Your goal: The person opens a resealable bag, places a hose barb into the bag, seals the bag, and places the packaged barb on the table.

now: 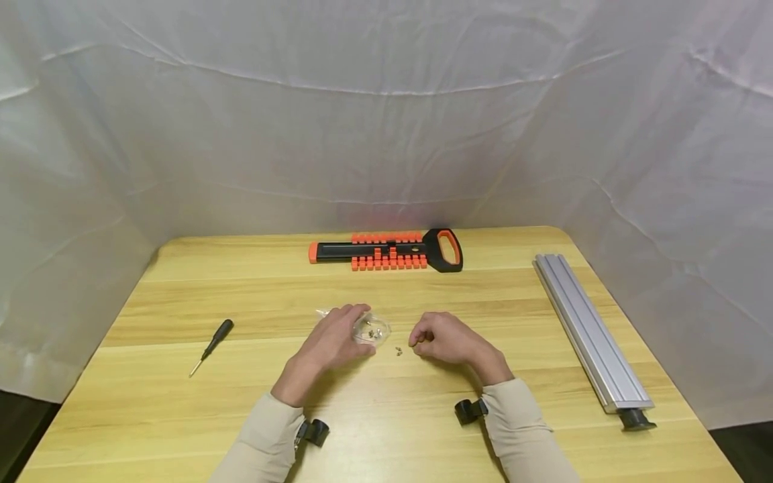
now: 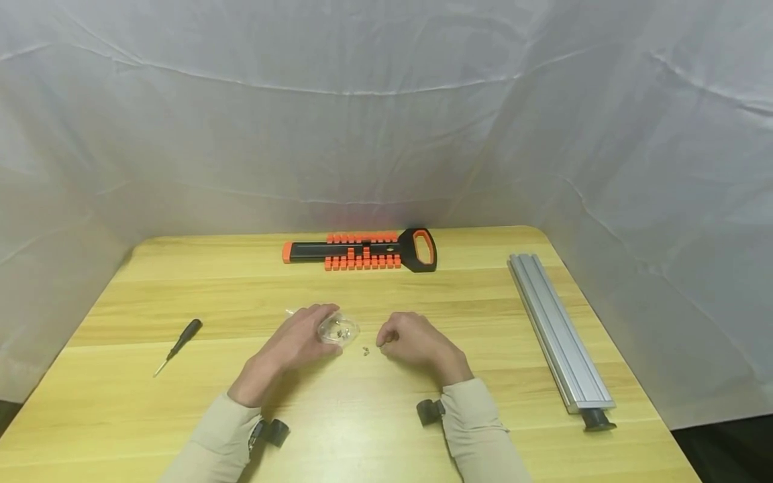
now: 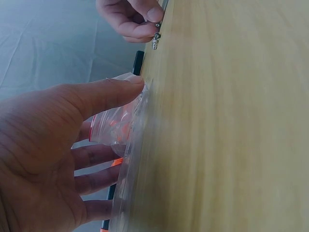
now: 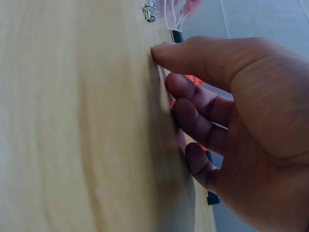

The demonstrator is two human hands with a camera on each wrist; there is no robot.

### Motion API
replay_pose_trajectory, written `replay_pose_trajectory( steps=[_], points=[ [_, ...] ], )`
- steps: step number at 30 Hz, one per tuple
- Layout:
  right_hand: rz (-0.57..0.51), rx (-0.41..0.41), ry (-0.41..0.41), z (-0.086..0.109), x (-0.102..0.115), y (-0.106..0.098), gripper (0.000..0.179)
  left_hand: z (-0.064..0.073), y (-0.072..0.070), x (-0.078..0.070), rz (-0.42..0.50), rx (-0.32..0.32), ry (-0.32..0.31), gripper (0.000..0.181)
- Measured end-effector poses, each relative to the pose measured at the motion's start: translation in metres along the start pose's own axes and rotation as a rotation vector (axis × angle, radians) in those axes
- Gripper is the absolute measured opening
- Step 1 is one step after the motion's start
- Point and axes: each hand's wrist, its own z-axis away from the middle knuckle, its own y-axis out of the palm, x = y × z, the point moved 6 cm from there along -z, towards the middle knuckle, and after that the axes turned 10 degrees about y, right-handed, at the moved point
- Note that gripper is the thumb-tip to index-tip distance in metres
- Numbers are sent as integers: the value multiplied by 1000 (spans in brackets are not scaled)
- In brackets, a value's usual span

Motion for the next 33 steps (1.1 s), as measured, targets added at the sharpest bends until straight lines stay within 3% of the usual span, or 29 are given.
replay_pose_trajectory(
  steps=[15,28,33],
  points=[
    [62,28,37,0,-1,3,5,0,0,-1,-9,-1,16,80],
    [75,-12,44,-1,1,2,5,0,0,0,-7,-2,15,80],
    [29,-60,37,-5,4,1,5,1,0,0,-10,-1,18,81]
  ],
)
